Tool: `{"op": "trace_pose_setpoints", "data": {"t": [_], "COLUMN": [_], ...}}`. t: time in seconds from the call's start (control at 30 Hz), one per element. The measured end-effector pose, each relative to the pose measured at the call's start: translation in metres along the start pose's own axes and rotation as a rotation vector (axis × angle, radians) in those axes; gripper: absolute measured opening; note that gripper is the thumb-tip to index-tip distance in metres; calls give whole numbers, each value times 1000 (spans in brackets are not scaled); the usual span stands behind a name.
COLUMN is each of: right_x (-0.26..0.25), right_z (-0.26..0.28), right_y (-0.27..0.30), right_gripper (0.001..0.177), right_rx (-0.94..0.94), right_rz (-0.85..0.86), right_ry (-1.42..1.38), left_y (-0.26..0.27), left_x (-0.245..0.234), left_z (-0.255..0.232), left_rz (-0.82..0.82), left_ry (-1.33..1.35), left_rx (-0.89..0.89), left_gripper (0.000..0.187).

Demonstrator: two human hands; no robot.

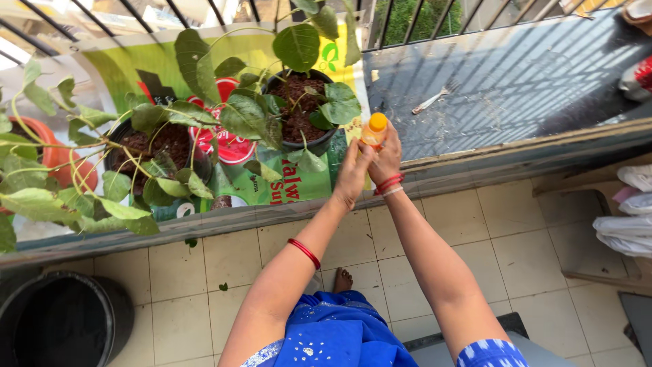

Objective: The person scrapes residue from a small container onto a surface, then places the container and other items into a blue plastic bag. They tie the bag, place it into a larger white bag, and put the white bag into a red bucket. Finally, they move the bucket to a shelf.

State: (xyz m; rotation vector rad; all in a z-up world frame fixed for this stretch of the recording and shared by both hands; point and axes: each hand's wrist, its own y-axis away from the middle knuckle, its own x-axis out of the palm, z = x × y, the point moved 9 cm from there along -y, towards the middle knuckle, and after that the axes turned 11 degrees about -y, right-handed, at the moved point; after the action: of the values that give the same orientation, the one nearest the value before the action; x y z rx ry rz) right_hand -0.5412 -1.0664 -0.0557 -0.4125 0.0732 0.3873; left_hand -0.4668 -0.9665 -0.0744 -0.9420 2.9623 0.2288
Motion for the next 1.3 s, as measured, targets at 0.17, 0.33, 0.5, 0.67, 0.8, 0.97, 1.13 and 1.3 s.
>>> {"op": "trace_pose_setpoints", "data": {"t": [0.17, 0.33, 0.5, 0.67, 0.8, 0.97, 1.13, 1.3], "right_x": [-10, 8, 73, 151, 222, 306, 396, 464], "right_z": [36, 78, 109, 168, 222, 291, 344, 400], "right_y": [32, 84, 138, 187, 232, 303, 389, 491], "right_gripper": [67, 60, 59, 64, 68, 72, 64, 56], "right_rx": [-15, -165, -192, -213, -290, -408, -463, -488], "right_rz": [3, 200, 514, 802, 1026, 1237, 1472, 1679], "right_ry": [-110, -50, -74, -154, -170, -255, -210, -316], "left_y": [41, 95, 157, 221, 274, 352, 442, 543], "left_x": [-22, -62, -131, -221, -303, -398, -489, -571], "left_z": [-23, -38, -31, -15, -13, -8, -12, 14], "left_rz": [-116, -216, -363, -462, -588, -685, -851, -1030], "left_ry": [-367, -445, -360, -222, -183, -181, -84, 67], "left_rx": [184, 310, 266, 186, 144, 48, 235, 246], "left_gripper": [80, 73, 54, 51, 65, 78, 79, 73]}}
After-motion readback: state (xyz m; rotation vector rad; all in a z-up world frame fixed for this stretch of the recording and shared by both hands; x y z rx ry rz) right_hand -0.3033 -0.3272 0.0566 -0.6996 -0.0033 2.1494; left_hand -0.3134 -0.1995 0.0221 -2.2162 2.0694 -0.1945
